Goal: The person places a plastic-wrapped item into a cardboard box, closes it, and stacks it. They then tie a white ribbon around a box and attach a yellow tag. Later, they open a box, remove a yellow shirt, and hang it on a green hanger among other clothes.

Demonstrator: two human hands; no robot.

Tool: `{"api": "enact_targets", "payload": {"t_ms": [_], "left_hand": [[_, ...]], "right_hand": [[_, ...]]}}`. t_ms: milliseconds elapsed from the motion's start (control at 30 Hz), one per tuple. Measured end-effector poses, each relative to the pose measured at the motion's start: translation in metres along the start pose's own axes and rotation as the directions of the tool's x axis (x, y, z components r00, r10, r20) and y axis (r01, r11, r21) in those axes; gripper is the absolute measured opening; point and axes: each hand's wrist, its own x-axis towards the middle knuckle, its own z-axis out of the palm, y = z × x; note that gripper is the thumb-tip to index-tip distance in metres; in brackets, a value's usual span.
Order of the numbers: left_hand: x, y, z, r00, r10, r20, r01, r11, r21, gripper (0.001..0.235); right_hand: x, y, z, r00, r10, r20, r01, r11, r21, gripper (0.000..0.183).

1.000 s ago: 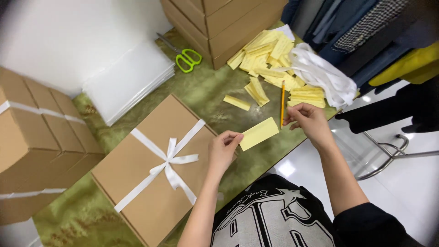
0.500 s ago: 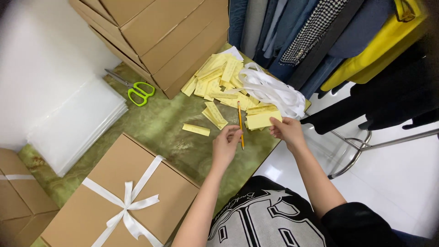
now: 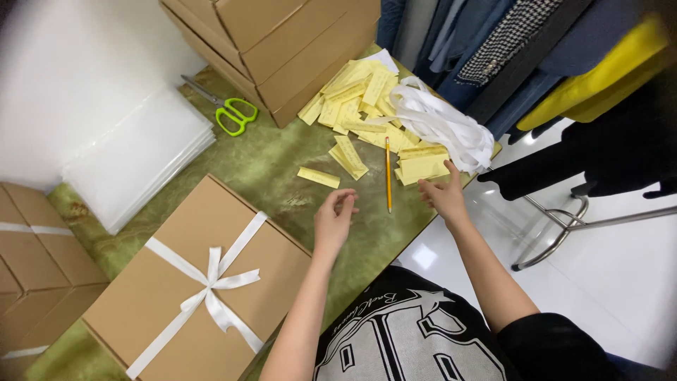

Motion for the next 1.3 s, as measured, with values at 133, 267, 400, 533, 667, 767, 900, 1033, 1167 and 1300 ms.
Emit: {"api": "enact_targets", "payload": {"t_ms": [133,267,400,533,667,767,900,1033,1167,1300], "left_hand": [[-0.019,-0.003,-0.044,0.993,-0.025,-0.113,0.024,1.0,-0.004,0.024],[-0.04,-0.036,-0.095,0.961,-0.024,-0.276,0.023,1.0,-0.004,0.023],[-0.073,-0.079,-0.147,0.903,-0.079,-0.422,0.09,0.996,0.006,0.012],[-0.128,-0.102,-0.197,0.818,-0.136,-0.559,0.13,0.99,-0.051,0.015],[-0.173,-0.145,-0.234,0.698,-0.179,-0.693,0.157,0.983,-0.096,0.016],[-0.201,-0.158,-0.254,0.648,-0.16,-0.745,0.147,0.986,-0.083,0.015],[-0.2,-0.167,-0.25,0.683,-0.098,-0.724,0.224,0.971,0.08,0.026],[-0.191,-0.133,-0.237,0.758,-0.083,-0.647,0.231,0.962,0.147,0.034],[-0.163,-0.143,-0.22,0.778,-0.013,-0.628,0.207,0.949,0.237,0.034],[-0.153,-0.174,-0.226,0.711,0.026,-0.703,0.028,0.997,0.066,0.031]], "right_hand": [[-0.031,-0.021,0.041,0.994,-0.076,0.072,0.074,0.997,0.039,0.087],[-0.052,-0.03,0.101,0.939,-0.238,0.249,0.225,0.971,0.081,0.068],[-0.092,-0.046,0.166,0.845,-0.327,0.423,0.32,0.943,0.09,0.042],[-0.136,-0.055,0.226,0.735,-0.367,0.571,0.404,0.912,0.066,0.032],[-0.173,-0.051,0.279,0.653,-0.36,0.666,0.577,0.807,-0.129,0.024],[-0.204,-0.045,0.304,0.59,-0.398,0.703,0.704,0.679,-0.206,0.029],[-0.21,-0.026,0.323,0.468,-0.521,0.714,0.86,0.456,-0.231,0.035],[-0.203,-0.003,0.328,0.485,-0.531,0.695,0.856,0.45,-0.253,0.027],[-0.205,0.001,0.322,0.47,-0.56,0.683,0.855,0.482,-0.193,0.025],[-0.195,0.005,0.32,0.511,-0.556,0.655,0.722,0.691,0.023,0.017]]}}
